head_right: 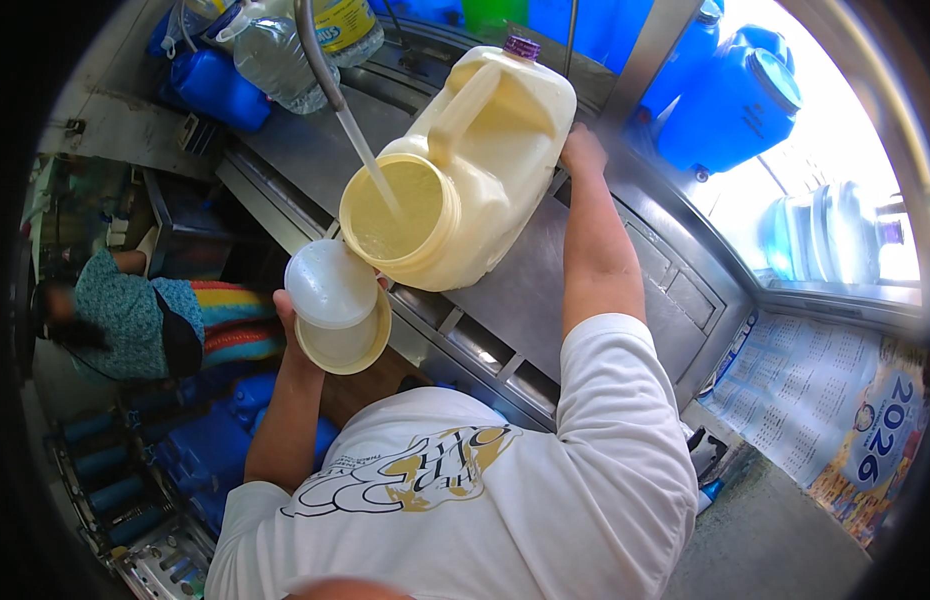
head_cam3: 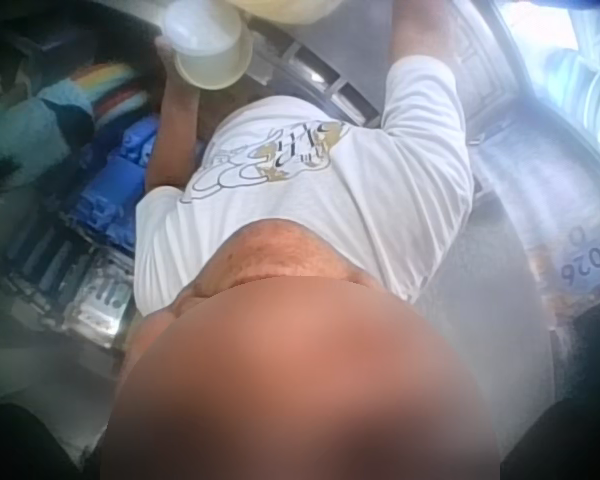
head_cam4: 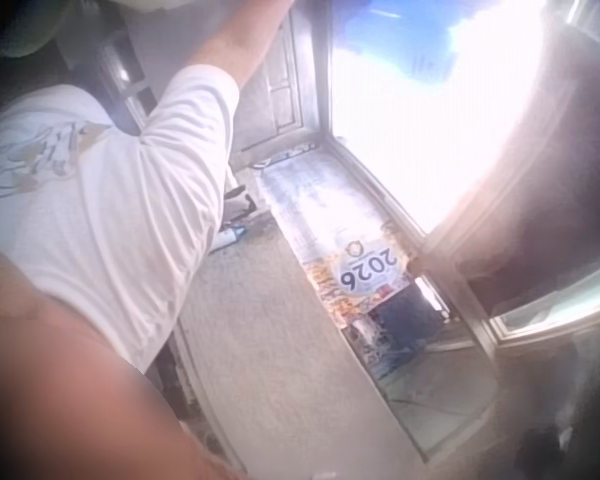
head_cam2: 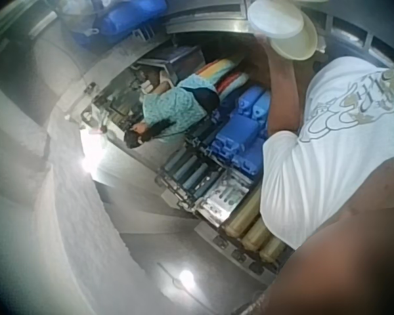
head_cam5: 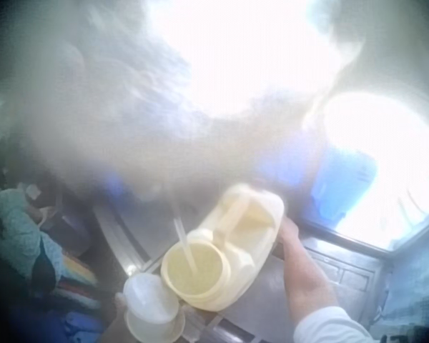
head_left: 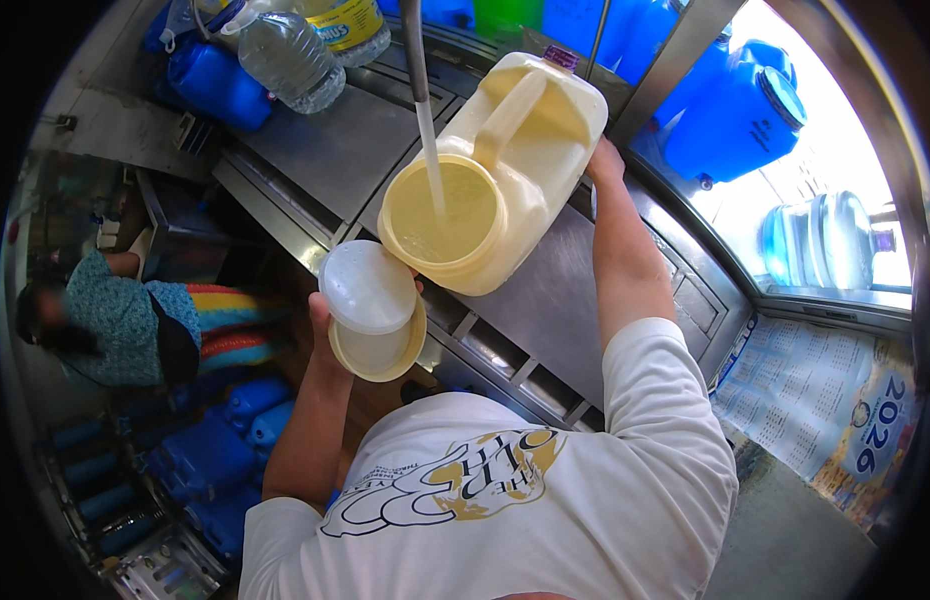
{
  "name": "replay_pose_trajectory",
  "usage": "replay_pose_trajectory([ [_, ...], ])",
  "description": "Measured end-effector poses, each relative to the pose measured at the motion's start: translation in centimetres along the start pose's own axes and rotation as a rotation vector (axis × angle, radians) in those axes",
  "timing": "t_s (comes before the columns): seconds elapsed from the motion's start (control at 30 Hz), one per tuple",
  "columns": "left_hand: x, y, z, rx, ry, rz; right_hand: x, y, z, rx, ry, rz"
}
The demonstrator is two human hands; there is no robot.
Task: The person moves several blue and green plastic jerrycans into a vehicle, then fills a yellow jerrycan with water from a tap. They use a handheld device to test the water and pour some into a small cup.
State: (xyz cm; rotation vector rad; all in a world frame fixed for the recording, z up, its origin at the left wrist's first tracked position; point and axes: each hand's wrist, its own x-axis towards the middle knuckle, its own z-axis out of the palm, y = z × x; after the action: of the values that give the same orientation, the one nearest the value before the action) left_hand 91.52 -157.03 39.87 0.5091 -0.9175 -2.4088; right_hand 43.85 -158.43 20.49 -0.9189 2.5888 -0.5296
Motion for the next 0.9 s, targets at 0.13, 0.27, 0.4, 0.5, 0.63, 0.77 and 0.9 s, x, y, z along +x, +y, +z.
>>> replay_pose_trajectory([
  [0.13, 0.0, 0.0, -0.3, -0.007, -0.035, -0.012, 0.4, 0.6, 0.7, -0.030, 0.038, 0.006],
  [0.27, -0.2, -0.1, -0.5, -0.025, -0.044, -0.018, 1.9, 1.3, 1.8, 0.013, 0.006, -0.017],
  [0.4, -0.3, -0.2, -0.6, -0.013, -0.021, -0.009, 2.5, 1.9, 2.4, 0.029, -0.015, 0.009],
  [0.5, -0.4, -0.2, -0.6, -0.002, -0.026, -0.011, 2.3, 1.8, 2.3, 0.021, -0.022, 0.028],
  [0.63, -0.4, -0.2, -0.6, 0.006, -0.017, -0.007, 1.7, 1.3, 1.6, 0.012, -0.048, 0.068],
  [0.77, -0.3, -0.2, -0.6, 0.023, -0.033, 0.001, 0.8, 1.1, 1.3, 0.006, -0.022, 0.107],
  [0.9, -0.3, -0.2, -0.4, 0.004, -0.010, 0.005, 0.8, 1.7, 1.3, -0.010, -0.027, 0.045],
])
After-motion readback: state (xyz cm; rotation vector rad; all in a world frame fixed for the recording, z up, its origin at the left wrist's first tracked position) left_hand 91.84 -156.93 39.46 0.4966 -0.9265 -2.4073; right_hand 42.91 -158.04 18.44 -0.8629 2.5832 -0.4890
